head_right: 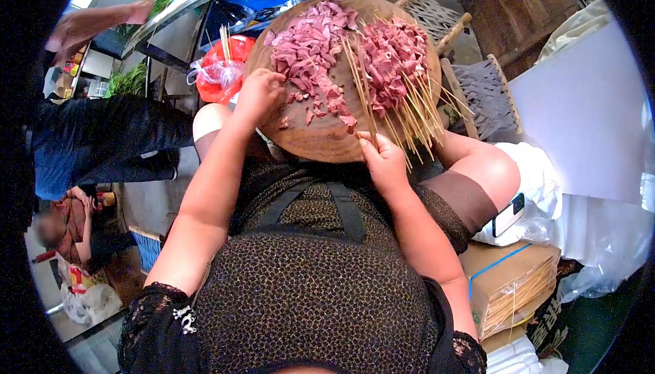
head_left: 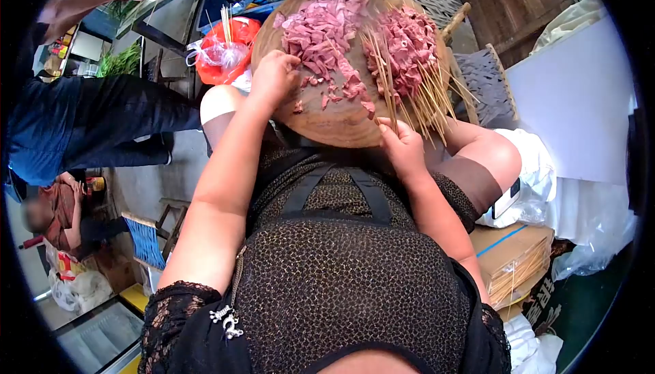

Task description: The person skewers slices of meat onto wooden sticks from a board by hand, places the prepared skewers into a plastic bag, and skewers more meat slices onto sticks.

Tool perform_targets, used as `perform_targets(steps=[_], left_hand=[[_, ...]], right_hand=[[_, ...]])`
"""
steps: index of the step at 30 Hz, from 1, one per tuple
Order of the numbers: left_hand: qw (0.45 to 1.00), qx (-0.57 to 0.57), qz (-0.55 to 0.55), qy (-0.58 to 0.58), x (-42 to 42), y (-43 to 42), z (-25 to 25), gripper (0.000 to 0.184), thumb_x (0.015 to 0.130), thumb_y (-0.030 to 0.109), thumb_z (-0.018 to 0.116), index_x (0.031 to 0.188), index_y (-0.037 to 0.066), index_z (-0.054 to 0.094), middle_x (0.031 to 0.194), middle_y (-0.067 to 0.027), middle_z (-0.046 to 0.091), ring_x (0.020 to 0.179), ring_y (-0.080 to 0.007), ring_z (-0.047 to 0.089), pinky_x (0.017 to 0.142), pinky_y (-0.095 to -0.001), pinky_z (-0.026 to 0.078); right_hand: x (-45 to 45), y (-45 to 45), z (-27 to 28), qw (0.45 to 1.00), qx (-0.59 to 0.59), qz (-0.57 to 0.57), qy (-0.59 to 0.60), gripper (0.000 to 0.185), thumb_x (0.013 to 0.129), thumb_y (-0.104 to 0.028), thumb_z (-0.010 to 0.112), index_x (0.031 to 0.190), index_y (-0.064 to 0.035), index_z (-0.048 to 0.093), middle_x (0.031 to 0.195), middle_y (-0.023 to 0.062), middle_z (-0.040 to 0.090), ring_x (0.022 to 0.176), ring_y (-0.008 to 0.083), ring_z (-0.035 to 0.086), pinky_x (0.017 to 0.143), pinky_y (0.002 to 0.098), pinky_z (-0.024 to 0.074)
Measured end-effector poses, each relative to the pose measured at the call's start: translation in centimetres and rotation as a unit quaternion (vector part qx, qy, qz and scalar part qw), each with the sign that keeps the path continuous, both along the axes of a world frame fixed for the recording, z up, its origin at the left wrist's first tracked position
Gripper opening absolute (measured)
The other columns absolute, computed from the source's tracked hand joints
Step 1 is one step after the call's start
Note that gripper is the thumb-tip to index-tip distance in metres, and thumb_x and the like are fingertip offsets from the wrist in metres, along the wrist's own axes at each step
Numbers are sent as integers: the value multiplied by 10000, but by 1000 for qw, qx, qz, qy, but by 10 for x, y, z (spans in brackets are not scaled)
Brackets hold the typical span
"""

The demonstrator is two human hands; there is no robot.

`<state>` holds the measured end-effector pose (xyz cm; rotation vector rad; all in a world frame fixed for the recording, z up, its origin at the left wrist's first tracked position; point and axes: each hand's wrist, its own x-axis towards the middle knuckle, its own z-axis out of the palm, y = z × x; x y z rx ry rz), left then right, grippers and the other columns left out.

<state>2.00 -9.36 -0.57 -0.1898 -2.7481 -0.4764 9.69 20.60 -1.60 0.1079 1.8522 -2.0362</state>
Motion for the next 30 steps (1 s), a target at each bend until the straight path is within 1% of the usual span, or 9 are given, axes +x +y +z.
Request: perform_targets(steps=[2, 5, 9, 10, 12, 13, 15, 18, 30], left_hand=[[984, 7, -1, -177, 3, 14, 7, 238, 719, 174, 643, 916, 41, 652, 845, -156, 618, 843, -322, 588, 790, -393, 461], [963, 50, 42, -261, 9, 27, 6, 172, 729, 175, 606, 795, 20, 642, 803, -171, 610, 814, -326, 585, 740, -400, 462], [977, 40, 33, -208, 11, 21, -9, 149, 720, 160, 616, 736, 15, 642, 781, -148, 640, 665, -269, 629, 640, -372, 490], [957, 199, 52, -204, 8, 15, -18, 120, 751, 128, 616, 795, 16, 621, 791, -120, 638, 690, -229, 623, 640, -333, 490], [808, 545, 53, -219, 0, 5, -28, 175, 809, 79, 620, 965, 24, 565, 840, -55, 630, 723, -133, 604, 623, -243, 485], [745, 633, 59, -201, 2, 10, -14, 232, 836, 88, 599, 1046, 11, 536, 899, -83, 635, 758, -164, 620, 664, -270, 513], [629, 754, 54, -180, 5, 16, 4, 280, 869, 87, 551, 1128, -3, 494, 990, -116, 621, 848, -196, 623, 748, -311, 528], [561, 812, 23, -161, 2, 14, 3, 295, 881, 62, 520, 1165, -2, 472, 1030, -159, 605, 920, -244, 615, 804, -357, 526], [574, 796, 5, -189, 6, 22, 13, 259, 873, 67, 536, 1116, -19, 512, 1018, -155, 612, 933, -259, 616, 808, -354, 528]], right_hand=[[0, 2, -3, 1000, -3, -6, 2, 218, 880, -129, 544, 1055, -12, 604, 681, -59, 504, 572, 17, 420, 518, 163, 336], [-2, 2, -5, 1000, -10, -2, 5, 222, 883, -131, 540, 1062, -16, 601, 678, -60, 501, 569, 18, 420, 514, 165, 336], [-1, 1, -2, 1000, -17, -9, 0, 222, 884, -131, 538, 1067, -23, 600, 669, -61, 492, 564, 18, 417, 509, 167, 335], [-1, 1, -1, 1000, -23, -10, -10, 222, 883, -130, 538, 1069, -25, 599, 663, -61, 489, 562, 18, 415, 508, 167, 335], [0, 2, 0, 1000, -15, 12, -11, 218, 880, -131, 541, 1061, -28, 605, 660, -60, 492, 563, 19, 419, 510, 168, 341], [0, 2, 0, 999, -7, 34, -8, 214, 877, -133, 545, 1053, -31, 611, 656, -60, 494, 565, 20, 422, 512, 170, 346], [2, -1, -4, 998, 8, 55, 12, 209, 872, -135, 551, 1042, -35, 618, 656, -59, 501, 568, 23, 428, 518, 174, 355], [3, -5, -5, 996, 25, 79, 32, 205, 871, -130, 552, 1033, -21, 614, 654, -57, 495, 564, 25, 427, 512, 175, 348], [3, 0, -6, 994, 47, 84, 50, 206, 870, -120, 553, 1034, -6, 604, 641, -69, 475, 541, 20, 408, 489, 172, 326]])
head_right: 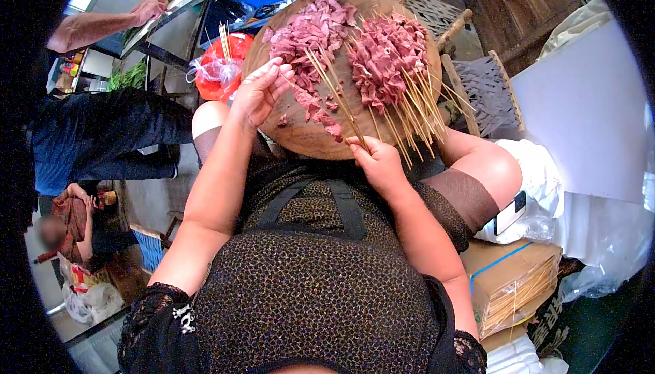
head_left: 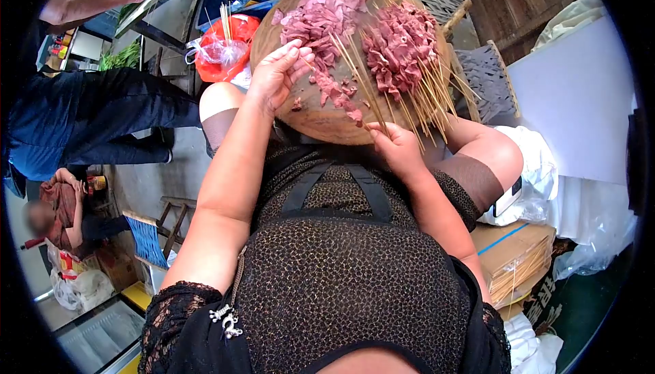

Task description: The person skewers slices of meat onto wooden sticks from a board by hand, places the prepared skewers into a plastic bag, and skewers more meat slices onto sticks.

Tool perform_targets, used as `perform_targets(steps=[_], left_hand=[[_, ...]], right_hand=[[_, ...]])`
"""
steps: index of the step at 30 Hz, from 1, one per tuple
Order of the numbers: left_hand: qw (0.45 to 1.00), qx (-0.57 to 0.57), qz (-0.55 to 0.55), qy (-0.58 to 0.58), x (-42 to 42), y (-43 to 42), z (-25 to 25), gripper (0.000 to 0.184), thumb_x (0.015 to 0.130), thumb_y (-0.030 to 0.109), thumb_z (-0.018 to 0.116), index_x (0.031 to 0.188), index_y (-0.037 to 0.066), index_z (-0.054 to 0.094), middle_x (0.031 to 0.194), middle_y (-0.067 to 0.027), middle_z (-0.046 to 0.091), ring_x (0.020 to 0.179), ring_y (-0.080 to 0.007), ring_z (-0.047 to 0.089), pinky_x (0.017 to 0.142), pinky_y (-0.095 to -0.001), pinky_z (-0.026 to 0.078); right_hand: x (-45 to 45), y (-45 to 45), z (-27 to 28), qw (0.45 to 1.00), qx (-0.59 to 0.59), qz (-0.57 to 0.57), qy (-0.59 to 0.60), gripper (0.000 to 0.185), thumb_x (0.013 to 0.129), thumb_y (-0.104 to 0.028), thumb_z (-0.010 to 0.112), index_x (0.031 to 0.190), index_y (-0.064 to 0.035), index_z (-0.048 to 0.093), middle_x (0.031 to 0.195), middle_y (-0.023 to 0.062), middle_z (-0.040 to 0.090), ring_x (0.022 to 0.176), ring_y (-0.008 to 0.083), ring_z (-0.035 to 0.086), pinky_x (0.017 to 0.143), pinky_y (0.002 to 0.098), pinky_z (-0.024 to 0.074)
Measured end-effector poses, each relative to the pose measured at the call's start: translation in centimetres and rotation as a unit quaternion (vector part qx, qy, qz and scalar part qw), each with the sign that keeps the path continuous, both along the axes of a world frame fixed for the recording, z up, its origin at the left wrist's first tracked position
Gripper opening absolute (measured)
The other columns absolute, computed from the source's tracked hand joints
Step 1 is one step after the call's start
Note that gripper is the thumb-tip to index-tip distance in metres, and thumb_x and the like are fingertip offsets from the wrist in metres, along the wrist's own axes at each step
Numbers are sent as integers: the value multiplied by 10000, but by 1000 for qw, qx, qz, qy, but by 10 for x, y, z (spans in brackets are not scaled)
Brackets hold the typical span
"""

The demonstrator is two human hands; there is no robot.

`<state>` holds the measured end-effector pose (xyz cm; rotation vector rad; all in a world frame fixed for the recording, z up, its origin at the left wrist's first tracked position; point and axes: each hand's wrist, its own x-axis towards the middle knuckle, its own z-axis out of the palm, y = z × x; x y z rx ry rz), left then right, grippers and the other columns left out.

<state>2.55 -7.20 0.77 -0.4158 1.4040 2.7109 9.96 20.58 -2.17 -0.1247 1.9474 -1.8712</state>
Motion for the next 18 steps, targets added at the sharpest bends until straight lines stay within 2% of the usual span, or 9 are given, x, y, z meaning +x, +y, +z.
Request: perform_targets(steps=[3, 9, 14, 16, 18], left_hand=[[999, -7, -34, -20, 2, 4, 4, 277, 890, 114, 520, 1147, 14, 504, 1055, -137, 608, 962, -221, 605, 853, -353, 500], [995, 37, -80, -45, 8, 14, 14, 281, 892, 163, 518, 1140, 32, 509, 1101, -134, 596, 950, -209, 608, 827, -351, 504], [991, 4, -123, -45, 6, 24, 12, 302, 891, 170, 518, 1159, 34, 496, 1166, -133, 562, 985, -205, 589, 858, -365, 479], [990, -26, -132, -34, 6, 26, 15, 363, 905, 219, 498, 1214, 35, 454, 1211, -124, 529, 1037, -228, 558, 892, -385, 452], [991, -2, -128, -45, 6, 28, 16, 391, 914, 245, 480, 1241, 37, 427, 1213, -127, 523, 1046, -238, 552, 894, -388, 450]], right_hand=[[0, 2, 1, 1000, 1, -2, 6, 206, 869, -117, 553, 1035, -6, 603, 642, -74, 471, 540, 17, 402, 487, 171, 320], [0, 1, 2, 999, 4, -12, 37, 196, 874, -101, 545, 1033, -3, 605, 643, -79, 464, 541, 10, 390, 486, 165, 312], [-1, 0, 4, 999, -17, -26, 31, 201, 871, -100, 553, 1038, -1, 605, 657, -85, 467, 553, 4, 388, 493, 159, 308], [-2, 2, 4, 999, -20, -40, -2, 208, 858, -113, 567, 1034, -21, 626, 716, -62, 530, 623, 27, 438, 573, 180, 378], [-2, 5, 9, 999, -19, -47, -4, 213, 859, -108, 565, 1045, -23, 623, 725, -61, 534, 628, 27, 443, 576, 181, 381]])
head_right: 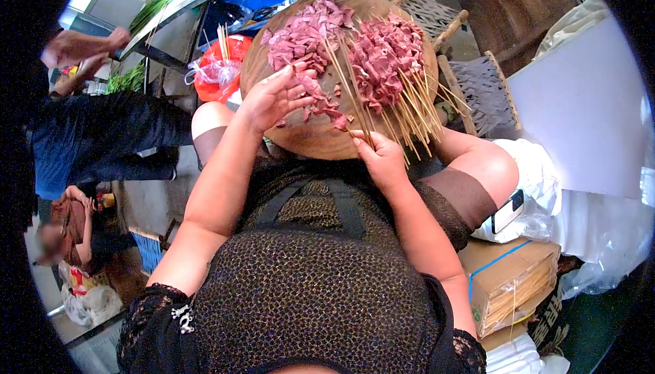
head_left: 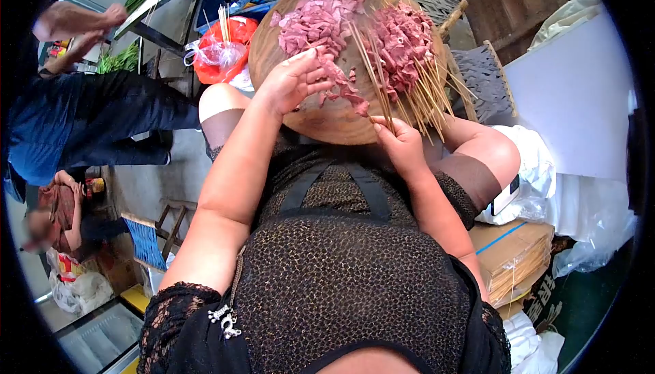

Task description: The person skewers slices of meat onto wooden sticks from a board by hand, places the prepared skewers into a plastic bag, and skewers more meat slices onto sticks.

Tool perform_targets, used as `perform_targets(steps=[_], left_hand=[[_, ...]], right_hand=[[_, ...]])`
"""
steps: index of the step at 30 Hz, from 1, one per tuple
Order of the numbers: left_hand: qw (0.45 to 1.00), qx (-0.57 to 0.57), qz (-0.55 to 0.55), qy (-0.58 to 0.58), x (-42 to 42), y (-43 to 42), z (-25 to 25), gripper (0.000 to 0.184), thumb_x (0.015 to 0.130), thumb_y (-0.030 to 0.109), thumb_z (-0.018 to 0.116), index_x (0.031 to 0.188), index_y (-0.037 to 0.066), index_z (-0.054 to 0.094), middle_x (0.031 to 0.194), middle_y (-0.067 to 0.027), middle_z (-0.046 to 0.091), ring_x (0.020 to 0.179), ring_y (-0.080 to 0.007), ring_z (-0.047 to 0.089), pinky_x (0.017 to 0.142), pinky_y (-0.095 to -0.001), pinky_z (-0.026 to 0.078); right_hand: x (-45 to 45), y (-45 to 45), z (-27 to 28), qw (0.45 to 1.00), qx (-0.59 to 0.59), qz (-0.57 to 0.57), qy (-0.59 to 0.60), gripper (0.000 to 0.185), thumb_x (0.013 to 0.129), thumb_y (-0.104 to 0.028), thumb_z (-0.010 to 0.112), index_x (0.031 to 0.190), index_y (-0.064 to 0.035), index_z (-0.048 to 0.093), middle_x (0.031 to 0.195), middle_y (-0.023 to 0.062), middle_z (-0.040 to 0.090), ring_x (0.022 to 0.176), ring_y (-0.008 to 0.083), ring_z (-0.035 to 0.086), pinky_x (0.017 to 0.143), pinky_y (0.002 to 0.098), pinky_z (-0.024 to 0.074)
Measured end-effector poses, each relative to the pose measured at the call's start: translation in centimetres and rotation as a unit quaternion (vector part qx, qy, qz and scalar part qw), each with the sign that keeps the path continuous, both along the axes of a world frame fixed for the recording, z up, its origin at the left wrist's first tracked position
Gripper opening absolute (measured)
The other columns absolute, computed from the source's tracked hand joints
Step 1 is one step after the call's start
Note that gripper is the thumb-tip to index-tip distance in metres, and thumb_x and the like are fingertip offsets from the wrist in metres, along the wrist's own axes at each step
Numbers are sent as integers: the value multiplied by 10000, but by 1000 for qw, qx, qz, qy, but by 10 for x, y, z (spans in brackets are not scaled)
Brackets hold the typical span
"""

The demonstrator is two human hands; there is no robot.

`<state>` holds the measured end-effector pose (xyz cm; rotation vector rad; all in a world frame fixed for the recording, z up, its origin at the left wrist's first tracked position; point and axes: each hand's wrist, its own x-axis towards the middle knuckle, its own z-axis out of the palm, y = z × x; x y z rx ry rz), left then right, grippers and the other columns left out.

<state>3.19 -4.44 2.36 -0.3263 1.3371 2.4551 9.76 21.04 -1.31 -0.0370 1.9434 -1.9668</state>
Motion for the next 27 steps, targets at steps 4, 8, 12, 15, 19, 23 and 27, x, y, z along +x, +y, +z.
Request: perform_targets(steps=[4, 8, 12, 15, 19, 23, 27], left_hand=[[1000, -16, 9, 23, 0, -3, 3, 458, 933, 300, 433, 1300, 38, 354, 1208, -152, 512, 1054, -250, 545, 895, -394, 451], [998, -47, 39, 32, -2, -11, -1, 443, 928, 251, 449, 1299, 29, 352, 1177, -152, 534, 1016, -235, 567, 869, -374, 471], [993, -64, 92, 27, -11, -16, -5, 391, 902, 146, 496, 1259, 20, 395, 1109, -141, 578, 946, -217, 601, 807, -340, 501], [976, -123, 174, 36, -16, -31, -5, 301, 887, 84, 513, 1179, 15, 486, 985, -107, 627, 825, -187, 623, 697, -296, 517], [939, -289, 171, 70, -25, -42, -18, 231, 872, 88, 530, 1090, 20, 566, 942, -74, 636, 804, -143, 617, 678, -265, 506], [707, -641, 75, 289, -36, -21, -27, 190, 798, 104, 605, 977, 60, 651, 925, -86, 636, 848, -189, 610, 743, -271, 472], [577, -761, 50, 291, -54, -1, -30, 239, 747, 163, 643, 963, 60, 632, 908, -141, 608, 887, -300, 575, 797, -359, 453]], right_hand=[[-11, 13, 31, 992, -33, -96, 75, 263, 861, -90, 555, 1116, -32, 588, 744, -62, 521, 641, 30, 449, 585, 186, 390], [-45, 38, 55, 962, 156, -130, 181, 288, 853, -53, 493, 1130, -48, 575, 704, 13, 551, 585, 80, 482, 554, 222, 387], [-70, 54, 31, 890, 357, -93, 268, 249, 832, -94, 486, 1047, -41, 597, 793, 168, 599, 680, 300, 572, 663, 372, 455], [-60, 56, 45, 840, 416, -88, 336, 208, 839, -114, 499, 998, -23, 596, 833, 164, 596, 738, 336, 566, 696, 401, 457], [-41, 57, 59, 759, 407, -148, 486, 201, 877, -125, 498, 1014, -14, 593, 796, 101, 599, 629, 256, 557, 589, 336, 458], [-2, 28, 67, 991, -108, -69, 32, 253, 931, -175, 465, 1105, -11, 548, 744, 14, 566, 492, 26, 417, 442, 151, 321], [20, 7, 26, 992, -105, -15, -75, 248, 936, -234, 462, 1018, -24, 564, 674, 8, 541, 460, 43, 410, 415, 166, 315]])
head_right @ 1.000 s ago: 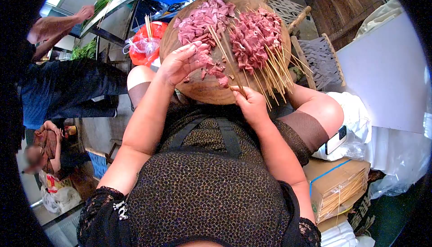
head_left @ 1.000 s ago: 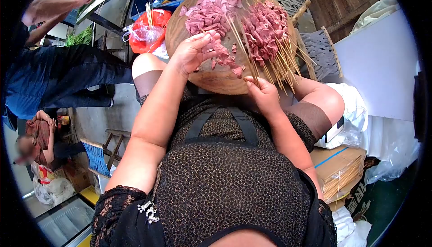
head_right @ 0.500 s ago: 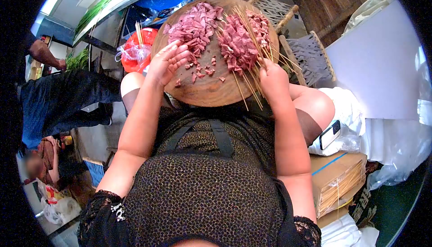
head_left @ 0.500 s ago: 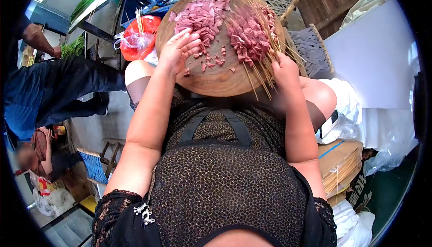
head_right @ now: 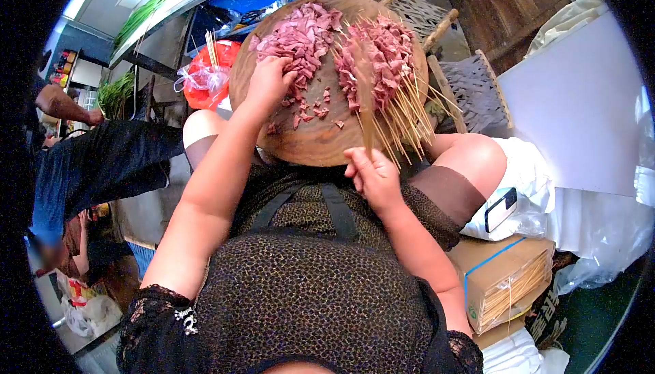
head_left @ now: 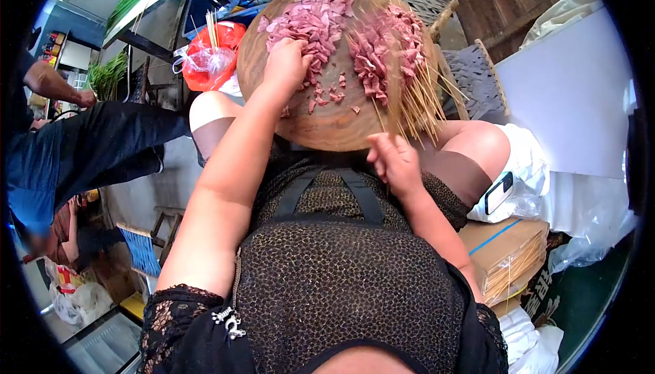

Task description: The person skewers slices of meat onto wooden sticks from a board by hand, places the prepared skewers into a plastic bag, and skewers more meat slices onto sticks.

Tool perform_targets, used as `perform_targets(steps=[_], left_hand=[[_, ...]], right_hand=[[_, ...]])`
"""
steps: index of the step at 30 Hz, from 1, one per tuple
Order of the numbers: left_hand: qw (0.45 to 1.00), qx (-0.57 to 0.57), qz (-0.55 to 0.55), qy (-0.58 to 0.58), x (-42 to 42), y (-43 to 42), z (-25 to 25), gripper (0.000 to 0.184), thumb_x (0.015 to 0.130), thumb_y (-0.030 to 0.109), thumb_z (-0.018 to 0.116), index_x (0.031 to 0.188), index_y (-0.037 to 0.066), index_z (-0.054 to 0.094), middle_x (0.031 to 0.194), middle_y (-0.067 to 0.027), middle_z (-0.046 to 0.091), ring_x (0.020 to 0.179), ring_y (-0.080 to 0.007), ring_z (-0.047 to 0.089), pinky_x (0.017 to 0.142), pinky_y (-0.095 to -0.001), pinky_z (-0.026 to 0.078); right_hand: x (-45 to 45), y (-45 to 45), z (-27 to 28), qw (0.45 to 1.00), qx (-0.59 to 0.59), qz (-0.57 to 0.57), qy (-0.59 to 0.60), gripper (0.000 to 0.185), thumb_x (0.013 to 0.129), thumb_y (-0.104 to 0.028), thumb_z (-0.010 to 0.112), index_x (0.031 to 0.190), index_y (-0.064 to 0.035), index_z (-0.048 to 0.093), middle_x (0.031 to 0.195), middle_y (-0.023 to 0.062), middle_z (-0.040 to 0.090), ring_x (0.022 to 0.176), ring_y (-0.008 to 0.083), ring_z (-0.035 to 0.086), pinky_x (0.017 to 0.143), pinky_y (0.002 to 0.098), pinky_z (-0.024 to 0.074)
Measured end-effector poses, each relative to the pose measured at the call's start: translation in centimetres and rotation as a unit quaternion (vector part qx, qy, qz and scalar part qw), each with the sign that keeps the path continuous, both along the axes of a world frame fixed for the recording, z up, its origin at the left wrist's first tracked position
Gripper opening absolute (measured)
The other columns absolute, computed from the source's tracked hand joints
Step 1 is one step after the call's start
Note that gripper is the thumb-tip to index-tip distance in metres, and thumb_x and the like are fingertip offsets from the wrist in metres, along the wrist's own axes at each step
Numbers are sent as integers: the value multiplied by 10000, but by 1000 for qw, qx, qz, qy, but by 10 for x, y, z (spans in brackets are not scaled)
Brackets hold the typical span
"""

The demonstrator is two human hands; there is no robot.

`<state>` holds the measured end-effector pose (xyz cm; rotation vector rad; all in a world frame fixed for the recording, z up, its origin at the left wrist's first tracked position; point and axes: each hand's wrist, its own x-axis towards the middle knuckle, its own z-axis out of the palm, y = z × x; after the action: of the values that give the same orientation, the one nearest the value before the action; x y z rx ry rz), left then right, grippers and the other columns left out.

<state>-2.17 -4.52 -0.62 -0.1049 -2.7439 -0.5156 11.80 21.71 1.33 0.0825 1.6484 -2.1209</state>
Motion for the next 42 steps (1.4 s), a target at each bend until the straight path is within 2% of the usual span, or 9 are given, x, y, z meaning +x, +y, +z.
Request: perform_targets(steps=[15, 17, 20, 24, 28, 34, 39, 41, 42], left_hand=[[957, 246, 39, -152, 36, -33, -14, 171, 767, 178, 661, 859, 35, 641, 782, -72, 655, 696, -163, 611, 639, -288, 468], [865, 459, 52, -197, 31, -40, -27, 168, 814, 158, 627, 949, 57, 624, 804, 2, 627, 690, -81, 564, 581, -224, 436], [841, 501, 60, -194, 38, -30, -3, 191, 817, 150, 621, 989, 69, 607, 816, 10, 612, 667, -42, 531, 552, -194, 405], [832, 509, 64, -211, 37, -28, -4, 224, 807, 123, 628, 1014, 44, 598, 828, -9, 618, 695, -76, 559, 608, -222, 454], [963, 246, 2, -106, 37, -27, -22, 256, 732, 76, 634, 978, 10, 605, 917, -145, 618, 843, -254, 607, 771, -333, 479], [988, 118, -96, 28, 56, -11, 4, 228, 733, 87, 618, 955, 36, 625, 968, -149, 598, 950, -296, 563, 847, -362, 444], [985, 166, -52, 16, 64, -28, 2, 247, 768, 21, 570, 1011, 31, 613, 1058, -129, 583, 960, -245, 570, 829, -315, 451], [974, 210, -66, 56, 61, -34, -4, 254, 788, -15, 561, 1034, 31, 600, 1060, -118, 580, 959, -226, 570, 808, -292, 458], [971, 208, -77, 86, 60, -33, -2, 252, 796, -18, 560, 1040, 31, 597, 1061, -117, 581, 966, -223, 568, 807, -290, 458]], right_hand=[[-18, -12, -27, 997, 21, 62, -46, 202, 915, -265, 485, 884, -73, 540, 589, -25, 483, 426, 37, 354, 398, 181, 266], [-17, -12, -27, 996, 21, 63, -55, 195, 914, -253, 492, 865, -74, 551, 585, -35, 477, 435, 38, 362, 409, 186, 277], [-16, -11, -30, 996, 37, 66, -44, 190, 915, -251, 491, 899, -72, 553, 596, -34, 481, 436, 35, 360, 406, 183, 272], [-21, -14, -39, 996, 74, 54, 9, 176, 907, -183, 471, 984, -44, 547, 628, -15, 506, 505, 68, 437, 461, 218, 342], [-44, -33, -25, 961, 201, 7, 188, 279, 893, -155, 468, 1135, -22, 505, 668, -16, 515, 583, 62, 476, 531, 216, 402], [-64, -45, -16, 866, 328, -56, 373, 384, 869, -162, 469, 1232, -40, 434, 1008, 212, 587, 898, 382, 561, 781, 431, 443], [-50, 29, 78, 905, 189, -185, 334, 261, 883, -139, 506, 1116, -20, 513, 875, 89, 616, 785, 153, 580, 694, 291, 464], [-49, 85, 114, 911, -68, -268, 306, 209, 903, -158, 503, 1064, -28, 531, 754, -29, 522, 624, 22, 444, 513, 154, 343], [-55, 112, 120, 880, 16, -334, 338, 202, 918, -177, 483, 1040, -25, 536, 668, -49, 440, 553, -10, 352, 458, 141, 269]])
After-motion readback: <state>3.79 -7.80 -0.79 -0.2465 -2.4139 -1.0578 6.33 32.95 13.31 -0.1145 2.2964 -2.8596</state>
